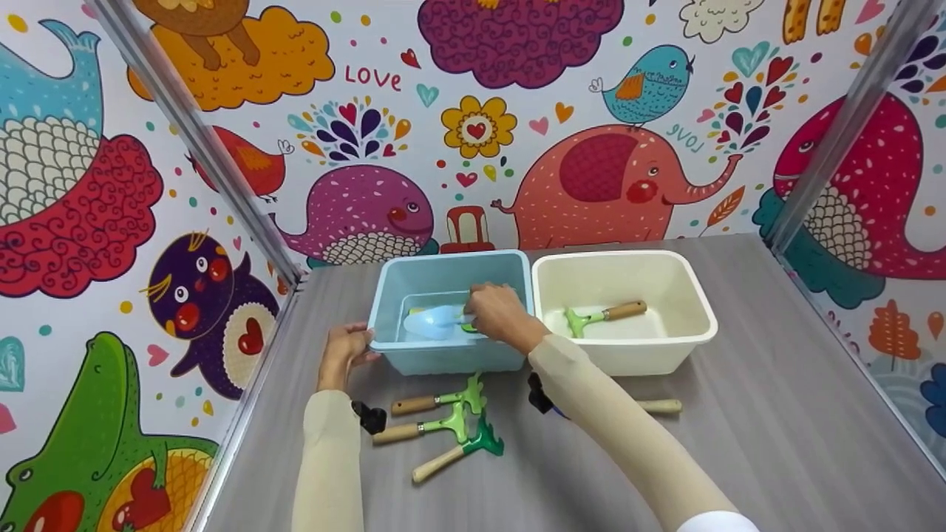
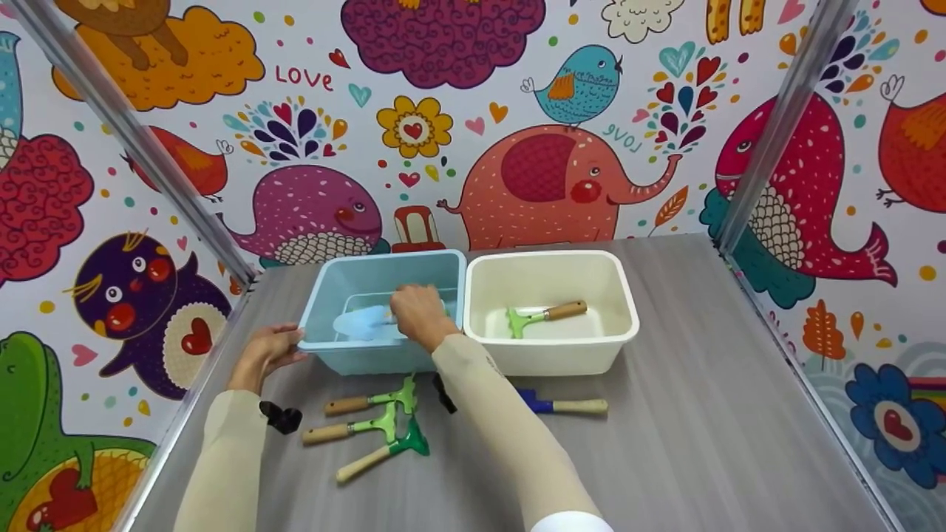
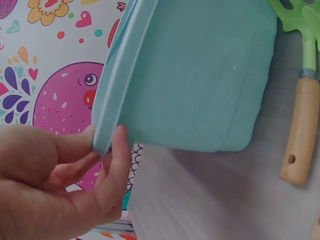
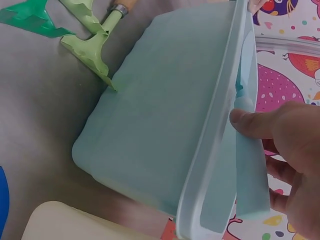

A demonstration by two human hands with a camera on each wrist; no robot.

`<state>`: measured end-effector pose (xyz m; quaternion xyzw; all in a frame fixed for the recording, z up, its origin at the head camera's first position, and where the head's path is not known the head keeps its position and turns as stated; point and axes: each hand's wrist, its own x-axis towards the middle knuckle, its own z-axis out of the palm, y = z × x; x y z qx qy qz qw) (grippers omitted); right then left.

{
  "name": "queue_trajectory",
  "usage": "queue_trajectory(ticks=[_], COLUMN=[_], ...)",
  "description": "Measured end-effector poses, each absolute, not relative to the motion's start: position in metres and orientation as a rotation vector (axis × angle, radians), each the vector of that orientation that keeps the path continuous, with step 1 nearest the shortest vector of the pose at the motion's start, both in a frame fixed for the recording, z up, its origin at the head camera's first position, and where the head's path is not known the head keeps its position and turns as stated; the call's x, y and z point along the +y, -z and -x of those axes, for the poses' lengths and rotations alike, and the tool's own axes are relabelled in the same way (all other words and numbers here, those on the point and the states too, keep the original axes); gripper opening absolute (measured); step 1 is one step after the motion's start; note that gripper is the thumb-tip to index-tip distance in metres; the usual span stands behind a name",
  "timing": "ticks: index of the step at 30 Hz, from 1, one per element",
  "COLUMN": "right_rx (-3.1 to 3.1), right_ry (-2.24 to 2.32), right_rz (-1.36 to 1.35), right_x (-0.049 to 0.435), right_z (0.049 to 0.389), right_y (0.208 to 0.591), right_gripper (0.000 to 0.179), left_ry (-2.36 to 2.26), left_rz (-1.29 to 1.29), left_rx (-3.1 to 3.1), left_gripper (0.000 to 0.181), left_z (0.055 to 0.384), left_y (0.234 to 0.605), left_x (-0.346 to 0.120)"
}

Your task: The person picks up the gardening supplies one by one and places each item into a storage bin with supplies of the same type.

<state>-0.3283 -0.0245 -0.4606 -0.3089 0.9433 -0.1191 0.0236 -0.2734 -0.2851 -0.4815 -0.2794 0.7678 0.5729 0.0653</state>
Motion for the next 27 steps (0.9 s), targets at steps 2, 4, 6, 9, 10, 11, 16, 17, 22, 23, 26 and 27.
queue_trajectory(ticks=[2, 4, 6, 9, 10, 11, 16, 17, 22, 23, 26, 27], right_rx=[2.915, 2.905, 2.899, 2.905, 2.917, 2.93, 2.984, 2.985, 2.992, 2.996, 3.001, 3.002], right_ry=[0.365, 0.361, 0.354, 0.33, 0.312, 0.291, 0.15, 0.13, 0.073, 0.066, 0.052, 0.052], right_rz=[0.941, 0.93, 0.931, 0.949, 0.966, 0.978, 1.009, 1.0, 0.959, 0.958, 0.958, 0.962], right_x=[-0.027, -0.029, -0.031, -0.034, -0.035, -0.036, -0.038, -0.039, -0.04, -0.04, -0.04, -0.04], right_z=[0.328, 0.328, 0.328, 0.328, 0.328, 0.328, 0.325, 0.325, 0.323, 0.322, 0.322, 0.322], right_y=[0.46, 0.459, 0.459, 0.459, 0.459, 0.459, 0.461, 0.461, 0.464, 0.465, 0.466, 0.467], right_gripper=[0.026, 0.025, 0.025, 0.023, 0.023, 0.022, 0.021, 0.022, 0.023, 0.023, 0.021, 0.021], left_ry=[-1.727, -1.731, -1.738, -1.753, -1.758, -1.761, -1.746, -1.743, -1.739, -1.739, -1.737, -1.736], left_rz=[0.845, 0.846, 0.848, 0.843, 0.841, 0.839, 0.847, 0.849, 0.862, 0.863, 0.869, 0.87], left_rx=[2.316, 2.313, 2.307, 2.306, 2.308, 2.31, 2.337, 2.341, 2.32, 2.314, 2.308, 2.309], left_gripper=[0.04, 0.039, 0.039, 0.04, 0.04, 0.04, 0.038, 0.038, 0.039, 0.039, 0.039, 0.039], left_z=[0.273, 0.273, 0.272, 0.273, 0.273, 0.272, 0.272, 0.272, 0.273, 0.273, 0.273, 0.273], left_y=[0.482, 0.482, 0.481, 0.481, 0.481, 0.481, 0.481, 0.481, 0.482, 0.481, 0.48, 0.479], left_x=[-0.285, -0.285, -0.285, -0.285, -0.284, -0.284, -0.283, -0.283, -0.283, -0.283, -0.284, -0.284])
